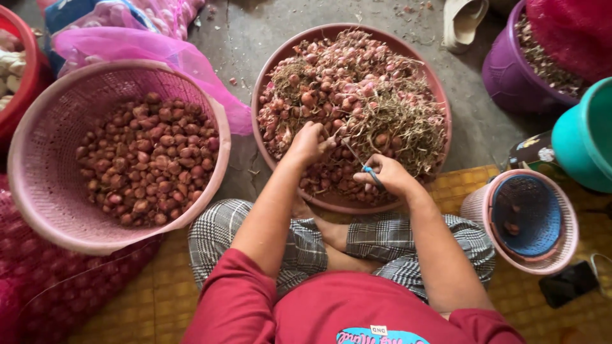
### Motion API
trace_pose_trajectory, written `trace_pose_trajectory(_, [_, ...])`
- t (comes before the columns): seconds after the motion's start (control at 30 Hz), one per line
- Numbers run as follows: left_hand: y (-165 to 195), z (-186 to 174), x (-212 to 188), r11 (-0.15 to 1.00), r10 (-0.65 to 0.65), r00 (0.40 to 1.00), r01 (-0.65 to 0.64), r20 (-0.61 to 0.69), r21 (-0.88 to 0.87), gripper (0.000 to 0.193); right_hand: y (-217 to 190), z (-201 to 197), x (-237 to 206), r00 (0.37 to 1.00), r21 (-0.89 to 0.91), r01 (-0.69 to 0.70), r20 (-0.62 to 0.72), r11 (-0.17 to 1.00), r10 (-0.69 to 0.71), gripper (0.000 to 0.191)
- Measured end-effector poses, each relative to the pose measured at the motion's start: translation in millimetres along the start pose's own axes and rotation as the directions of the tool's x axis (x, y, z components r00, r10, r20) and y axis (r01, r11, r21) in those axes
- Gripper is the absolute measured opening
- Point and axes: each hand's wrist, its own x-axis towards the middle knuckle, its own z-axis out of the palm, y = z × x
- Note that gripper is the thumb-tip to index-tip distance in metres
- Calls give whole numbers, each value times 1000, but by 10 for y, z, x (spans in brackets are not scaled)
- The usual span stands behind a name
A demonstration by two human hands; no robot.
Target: The person sits on the floor and trims dried roots and stems off shallots using scissors, one shallot at a time, placing the trimmed shallots into a nearby basket and the cut-off roots aside.
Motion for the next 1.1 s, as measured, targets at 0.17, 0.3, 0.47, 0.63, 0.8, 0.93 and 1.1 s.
trace_pose_trajectory(0.17, [-13, -158, -33, 768, -283, 896, 425, 342, -478, 27, -187, 133, 209, 999, 77, -20, 38, 997, 17, 49])
trace_pose_trajectory(0.3, [-14, -92, -22, 779, -252, 916, 384, 312, -496, 25, -267, 216, 304, 1000, 177, 13, -1, 984, -13, 48])
trace_pose_trajectory(0.47, [-83, -45, -10, 517, -281, 887, 461, 366, -721, 23, -154, 162, 221, 993, 141, 101, -70, 985, -91, 44])
trace_pose_trajectory(0.63, [142, 25, -31, 711, -457, 855, 517, 245, -477, 41, 51, -98, 42, 991, 185, 115, -83, 976, -101, 44])
trace_pose_trajectory(0.8, [405, 225, -150, 996, -38, 994, 46, -101, 73, 33, 197, -220, -124, 999, 102, 27, -46, 994, -22, 43])
trace_pose_trajectory(0.93, [291, 193, -81, 963, -203, 977, 213, 70, -166, 30, 159, -257, -168, 1000, 30, 9, 2, 1000, -9, 47])
trace_pose_trajectory(1.1, [134, 86, -35, 788, -220, 916, 369, 336, -493, 32, -69, -122, -6, 1000, -39, -9, 5, 999, 9, 49])
